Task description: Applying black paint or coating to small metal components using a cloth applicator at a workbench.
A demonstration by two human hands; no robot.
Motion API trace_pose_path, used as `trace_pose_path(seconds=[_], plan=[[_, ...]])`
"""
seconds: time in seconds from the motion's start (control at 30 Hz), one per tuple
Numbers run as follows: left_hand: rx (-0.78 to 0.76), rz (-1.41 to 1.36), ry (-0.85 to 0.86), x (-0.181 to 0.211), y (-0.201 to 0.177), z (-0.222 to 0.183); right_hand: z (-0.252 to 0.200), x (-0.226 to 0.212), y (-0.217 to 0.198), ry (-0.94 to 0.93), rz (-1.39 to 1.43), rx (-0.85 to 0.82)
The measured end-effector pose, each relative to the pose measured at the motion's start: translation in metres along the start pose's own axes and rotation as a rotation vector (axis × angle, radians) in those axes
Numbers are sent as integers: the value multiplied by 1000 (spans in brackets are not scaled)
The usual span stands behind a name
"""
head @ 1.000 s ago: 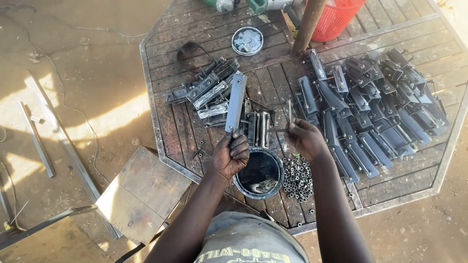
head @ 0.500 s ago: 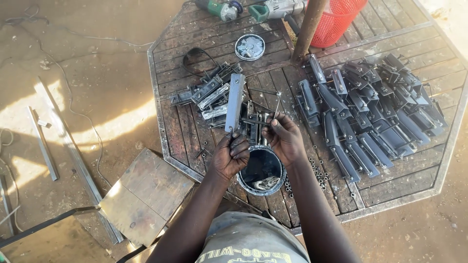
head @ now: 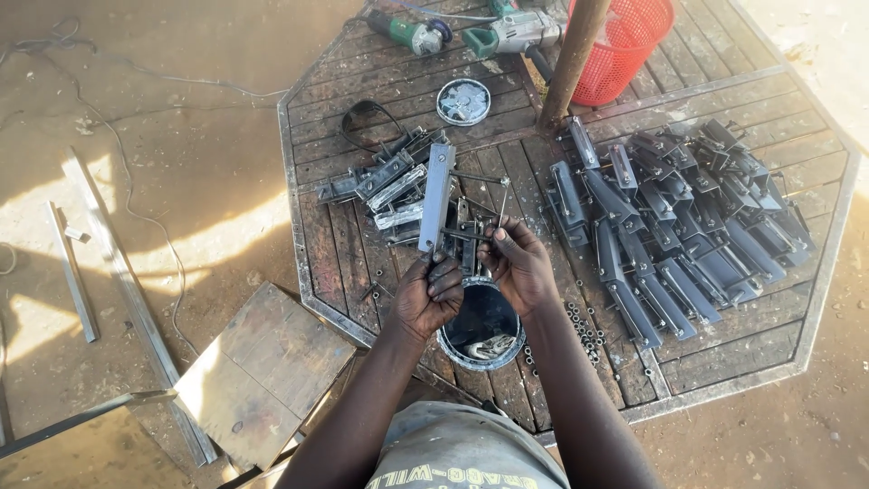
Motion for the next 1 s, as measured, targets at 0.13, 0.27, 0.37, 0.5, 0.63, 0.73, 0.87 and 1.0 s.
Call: trace_pose_path(seconds=[0.13,0.27,0.37,0.5,0.63,0.73,0.87,1.0], plan=[[-12,-21,-9,-2,0,1,-3,-8,7,-15,7,-5],[-9,-16,-20,-3,-1,2,-5,-8,7,-18,-4,-9],[-9,-21,-33,-4,1,3,-5,-9,6,-23,-14,-10],[-20,-24,-45,-6,1,2,-5,-15,10,-40,-24,-10],[-27,-18,-48,-6,2,2,-3,-12,8,-36,-24,-24],[-37,-22,-41,-7,2,-2,-4,-9,10,-7,-71,-31],[-8,-2,-63,-7,-10,-4,-2,-8,6,5,-134,-8],[33,3,-44,-9,-12,-5,-2,-10,10,21,-417,76]])
Point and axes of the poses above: each hand's wrist, its own z-axis towards the middle knuckle, its own y-axis out of the palm, x = y × z, the point moved 7 cm from there along z, towards the middle knuckle, and after that the axes turned 11 degrees about -x, right-handed, at the moved point
